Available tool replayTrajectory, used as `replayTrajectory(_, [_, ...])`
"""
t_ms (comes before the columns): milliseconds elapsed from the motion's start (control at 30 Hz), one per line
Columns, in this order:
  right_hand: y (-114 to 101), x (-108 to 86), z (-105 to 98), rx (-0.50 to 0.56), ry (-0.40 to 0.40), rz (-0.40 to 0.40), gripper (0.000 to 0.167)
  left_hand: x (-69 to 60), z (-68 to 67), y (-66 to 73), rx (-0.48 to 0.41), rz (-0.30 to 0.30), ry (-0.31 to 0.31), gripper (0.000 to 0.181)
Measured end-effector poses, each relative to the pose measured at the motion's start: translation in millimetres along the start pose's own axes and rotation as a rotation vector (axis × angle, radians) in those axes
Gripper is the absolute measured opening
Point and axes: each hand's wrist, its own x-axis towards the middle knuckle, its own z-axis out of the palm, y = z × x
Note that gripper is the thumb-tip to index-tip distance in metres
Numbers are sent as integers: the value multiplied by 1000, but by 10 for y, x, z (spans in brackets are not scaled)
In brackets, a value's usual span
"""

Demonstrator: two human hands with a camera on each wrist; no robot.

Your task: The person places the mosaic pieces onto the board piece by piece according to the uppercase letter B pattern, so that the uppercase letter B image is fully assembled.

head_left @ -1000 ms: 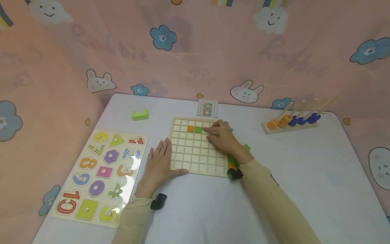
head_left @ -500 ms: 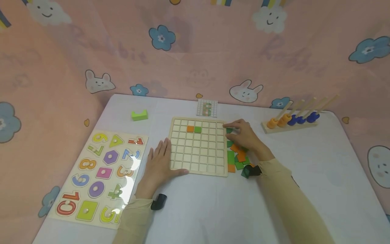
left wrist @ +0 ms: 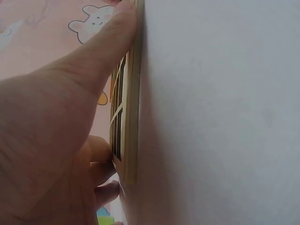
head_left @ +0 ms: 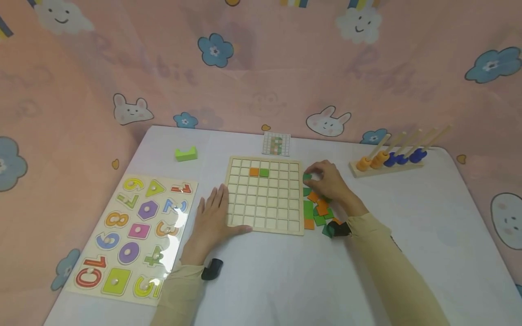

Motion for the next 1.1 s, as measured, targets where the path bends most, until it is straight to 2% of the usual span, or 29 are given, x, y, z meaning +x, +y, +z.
replayTrajectory(200, [-23, 7, -15, 31, 8, -28, 22, 8, 1, 0, -3, -6, -11, 136])
replayTrajectory(433, [-21, 8, -2, 82, 38, -42, 33, 10, 2, 4, -23, -7, -31, 136])
replayTrajectory(567, [-58, 1, 37, 107, 92, -93, 26, 8, -1, 9, -21, -3, -33, 136])
replayTrajectory(700, [-129, 12, 90, 175, 103, -108, 20, 4, -4, 9, -17, -2, -29, 135])
replayTrajectory(867, [-237, 44, 173, 263, 85, -96, 22, -3, -7, 3, -19, -3, -27, 135])
replayTrajectory(1100, [-322, 73, 282, 235, 122, -88, 18, -4, -7, 5, -11, 0, -23, 135])
